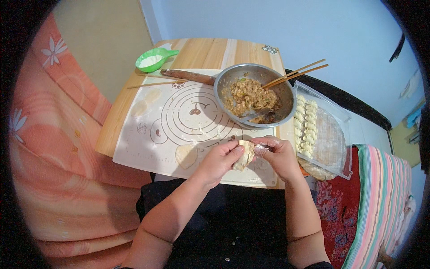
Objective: The person prepares dumplings by placing a spoonful of meat filling onto a round dough wrapper held in their left hand. They then fold and pleat the edges to seal the dumpling, placing the finished unit into a plastic container. This process is repeated multiple times throughout the clip.
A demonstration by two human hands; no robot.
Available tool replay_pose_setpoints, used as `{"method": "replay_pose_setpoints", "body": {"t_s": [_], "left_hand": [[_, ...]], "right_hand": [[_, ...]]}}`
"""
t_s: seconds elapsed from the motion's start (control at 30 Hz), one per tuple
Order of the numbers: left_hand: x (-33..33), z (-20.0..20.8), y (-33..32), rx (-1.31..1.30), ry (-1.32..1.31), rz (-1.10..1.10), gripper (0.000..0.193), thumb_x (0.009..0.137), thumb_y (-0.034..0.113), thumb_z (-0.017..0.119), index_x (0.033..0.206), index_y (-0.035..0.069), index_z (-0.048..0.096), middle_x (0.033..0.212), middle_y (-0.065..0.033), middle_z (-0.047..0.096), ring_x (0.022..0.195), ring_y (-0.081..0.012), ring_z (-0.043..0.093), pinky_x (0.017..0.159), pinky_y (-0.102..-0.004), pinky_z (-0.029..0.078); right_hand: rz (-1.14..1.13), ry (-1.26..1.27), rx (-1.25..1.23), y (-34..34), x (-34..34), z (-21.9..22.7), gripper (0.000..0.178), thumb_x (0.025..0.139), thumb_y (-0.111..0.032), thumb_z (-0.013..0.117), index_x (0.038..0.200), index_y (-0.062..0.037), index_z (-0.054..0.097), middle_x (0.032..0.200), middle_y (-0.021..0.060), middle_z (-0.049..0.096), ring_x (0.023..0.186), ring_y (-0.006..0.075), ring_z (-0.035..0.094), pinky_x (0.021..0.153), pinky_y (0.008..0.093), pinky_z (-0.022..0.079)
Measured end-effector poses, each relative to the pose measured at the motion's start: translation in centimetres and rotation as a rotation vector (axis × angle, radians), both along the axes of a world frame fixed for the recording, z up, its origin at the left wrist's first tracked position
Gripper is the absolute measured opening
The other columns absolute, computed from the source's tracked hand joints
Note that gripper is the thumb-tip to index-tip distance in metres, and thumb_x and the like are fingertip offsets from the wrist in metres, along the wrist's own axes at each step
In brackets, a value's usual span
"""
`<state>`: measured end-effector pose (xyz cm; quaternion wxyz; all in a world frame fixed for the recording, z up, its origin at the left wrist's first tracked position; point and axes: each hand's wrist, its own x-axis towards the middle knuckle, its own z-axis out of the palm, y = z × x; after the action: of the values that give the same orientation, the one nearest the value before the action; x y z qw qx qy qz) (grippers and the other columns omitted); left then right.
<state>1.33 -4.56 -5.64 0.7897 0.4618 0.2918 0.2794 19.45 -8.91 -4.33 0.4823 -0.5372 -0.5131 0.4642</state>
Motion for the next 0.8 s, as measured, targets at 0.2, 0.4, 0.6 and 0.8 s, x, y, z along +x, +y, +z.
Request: {"method": "replay_pose_setpoints", "body": {"t_s": [0.2, 0.4, 0.6, 0.8], "left_hand": [[-0.2, 0.4, -0.1, -0.001, 0.016, -0.026, 0.029, 0.098, 0.019, 0.044, 0.114, -0.003, 0.054, 0.099, -0.0091, 0.063, 0.089, -0.0135, 0.061, 0.078, -0.0263, 0.050], [-0.5, -0.4, 0.1, 0.151, 0.114, -0.055, 0.029, 0.097, 0.020, 0.044, 0.113, -0.003, 0.055, 0.096, -0.0074, 0.064, 0.088, -0.0120, 0.061, 0.077, -0.0258, 0.050], [-0.7, -0.5, 0.2, 0.150, 0.117, -0.073, 0.034, 0.099, 0.024, 0.040, 0.115, -0.003, 0.053, 0.101, -0.0085, 0.063, 0.090, -0.0140, 0.062, 0.076, -0.0259, 0.050], [-0.9, 0.4, 0.4, -0.015, -0.028, -0.167, 0.037, 0.100, 0.025, 0.038, 0.121, -0.002, 0.050, 0.110, -0.0113, 0.062, 0.091, -0.0156, 0.061, 0.080, -0.0276, 0.049]], "right_hand": [[0.076, -0.165, 0.109, -0.2, 0.1, 0.9, 0.021, 0.080, -0.001, 0.065, 0.101, -0.0008, 0.067, 0.085, 0.0057, 0.063, 0.080, 0.0131, 0.059, 0.074, 0.0256, 0.047], [0.035, -0.272, 0.113, -0.7, -0.9, 1.4, 0.019, 0.080, -0.001, 0.064, 0.098, -0.0022, 0.068, 0.082, 0.0085, 0.062, 0.073, 0.0159, 0.061, 0.066, 0.0271, 0.049], [0.016, -0.428, 0.133, -1.1, -1.8, 2.5, 0.015, 0.080, 0.000, 0.062, 0.095, -0.0016, 0.066, 0.086, 0.0117, 0.064, 0.077, 0.0229, 0.064, 0.067, 0.0307, 0.051], [-0.034, -0.291, 0.238, -1.0, 0.0, 1.6, 0.033, 0.081, 0.003, 0.059, 0.114, -0.0061, 0.062, 0.099, 0.0120, 0.067, 0.088, 0.0199, 0.065, 0.079, 0.0308, 0.050]]}}
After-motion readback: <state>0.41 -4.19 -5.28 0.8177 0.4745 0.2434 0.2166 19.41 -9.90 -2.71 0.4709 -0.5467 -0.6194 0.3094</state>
